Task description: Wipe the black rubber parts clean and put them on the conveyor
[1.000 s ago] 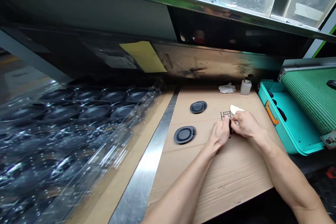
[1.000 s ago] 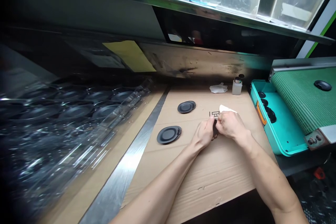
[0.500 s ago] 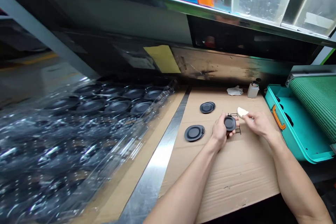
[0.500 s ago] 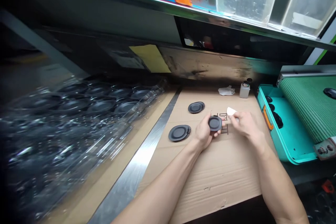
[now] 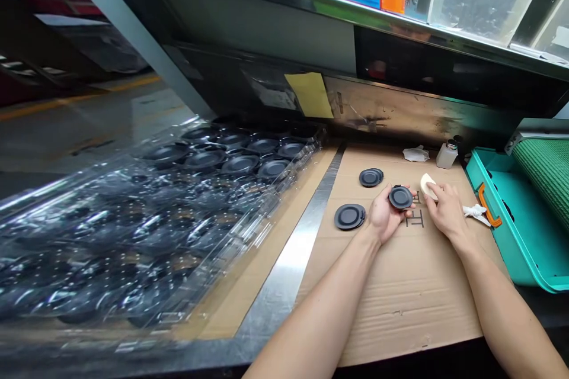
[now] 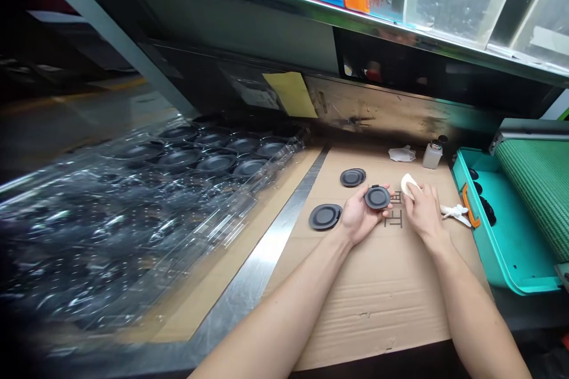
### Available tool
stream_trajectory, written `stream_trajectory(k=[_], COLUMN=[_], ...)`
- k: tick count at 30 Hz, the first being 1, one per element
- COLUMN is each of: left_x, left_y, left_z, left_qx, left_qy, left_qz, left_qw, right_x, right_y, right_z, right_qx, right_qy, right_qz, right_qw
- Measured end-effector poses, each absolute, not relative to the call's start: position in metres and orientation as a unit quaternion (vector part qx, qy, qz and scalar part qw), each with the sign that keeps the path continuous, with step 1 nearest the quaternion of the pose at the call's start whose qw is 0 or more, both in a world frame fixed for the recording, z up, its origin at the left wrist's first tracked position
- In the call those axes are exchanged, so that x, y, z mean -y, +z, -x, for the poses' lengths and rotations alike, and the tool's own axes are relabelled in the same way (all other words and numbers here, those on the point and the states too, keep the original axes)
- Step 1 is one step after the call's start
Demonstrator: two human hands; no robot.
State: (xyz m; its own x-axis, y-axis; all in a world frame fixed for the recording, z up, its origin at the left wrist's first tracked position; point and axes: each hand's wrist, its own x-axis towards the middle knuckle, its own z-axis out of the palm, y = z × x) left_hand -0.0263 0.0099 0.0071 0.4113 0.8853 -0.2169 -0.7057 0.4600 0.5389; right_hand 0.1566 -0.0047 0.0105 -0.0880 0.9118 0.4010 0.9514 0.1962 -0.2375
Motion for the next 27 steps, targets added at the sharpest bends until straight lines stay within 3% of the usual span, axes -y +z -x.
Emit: stream_trajectory(k=[3,10,22,27], left_x=[-0.013,-0.011,-0.009,-0.011], left_y=[0.006,0.004,0.004,0.003], left_z=[0.024,0.023,0.02,0.021], left_qx=[-0.223,-0.222,-0.26,-0.276], left_qy=[0.518,0.498,0.535,0.551], left_qz=[-0.153,-0.149,-0.12,-0.108], left_qw=[0.812,0.825,0.795,0.78], right_x=[0.021,0.047,0.046,0.034], right_y=[0.015,0.018,0.023,0.018], right_z=[-0.133,-0.081,-0.086,-0.099], right_qx=[0.717,0.767,0.757,0.751], right_qy=[-0.023,-0.081,-0.084,-0.081], right_qz=[0.629,0.608,0.637,0.643], right_qw=[0.3,0.188,0.119,0.127])
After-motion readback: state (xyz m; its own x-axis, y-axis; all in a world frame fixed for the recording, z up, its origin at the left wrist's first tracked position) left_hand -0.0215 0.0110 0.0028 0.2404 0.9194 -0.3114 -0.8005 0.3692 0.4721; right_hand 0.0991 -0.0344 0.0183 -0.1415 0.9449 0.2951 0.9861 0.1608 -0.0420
